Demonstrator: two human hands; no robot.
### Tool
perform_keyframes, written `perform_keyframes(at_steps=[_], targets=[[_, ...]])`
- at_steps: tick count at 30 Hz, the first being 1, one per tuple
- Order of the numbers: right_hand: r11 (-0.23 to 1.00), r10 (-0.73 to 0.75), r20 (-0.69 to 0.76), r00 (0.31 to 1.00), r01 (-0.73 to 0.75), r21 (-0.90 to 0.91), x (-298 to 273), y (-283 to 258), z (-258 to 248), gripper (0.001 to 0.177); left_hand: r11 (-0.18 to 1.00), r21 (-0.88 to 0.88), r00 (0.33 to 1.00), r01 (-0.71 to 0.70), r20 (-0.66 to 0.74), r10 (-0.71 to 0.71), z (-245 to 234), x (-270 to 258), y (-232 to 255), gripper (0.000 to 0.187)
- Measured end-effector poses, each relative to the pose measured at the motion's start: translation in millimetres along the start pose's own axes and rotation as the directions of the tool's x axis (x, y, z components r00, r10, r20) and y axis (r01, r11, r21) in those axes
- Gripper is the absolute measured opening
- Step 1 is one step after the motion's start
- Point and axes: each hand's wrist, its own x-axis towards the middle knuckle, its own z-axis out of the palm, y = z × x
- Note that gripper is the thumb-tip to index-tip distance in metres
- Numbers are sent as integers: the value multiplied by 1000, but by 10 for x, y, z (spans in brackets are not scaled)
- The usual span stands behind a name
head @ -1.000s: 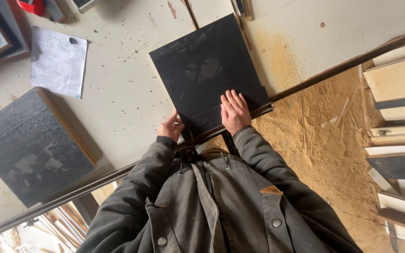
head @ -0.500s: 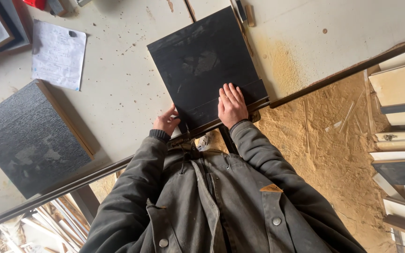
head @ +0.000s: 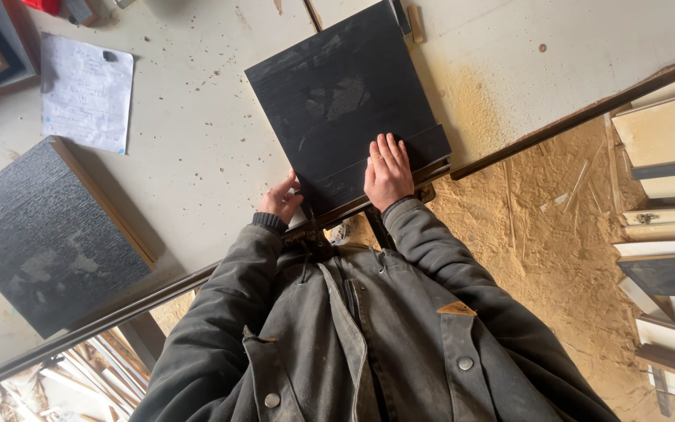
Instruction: The person uses a table saw to cut several dark-colored square boards. They place each board on the saw table, align it against the guide, and push it through the blade. After cutting, the person removes the board and places it on a stack on the table.
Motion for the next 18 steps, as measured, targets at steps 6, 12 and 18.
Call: perform_keyframes(at_steps=[6,12,18], targets=[[1000,-4,9,1000,4,-6,-20,19,11,33,998,23,998,64,9,-65,-21,-16,154,71],[1000,9,7,1000,-9,-6,-10,16,17,34,1000,16,1000,22,6,-22,-5,-11,125,72],[999,-6,22,1000,6,-40,21,-22,-14,35,999,51,1000,-6,-3,6,0,-7,123,75]])
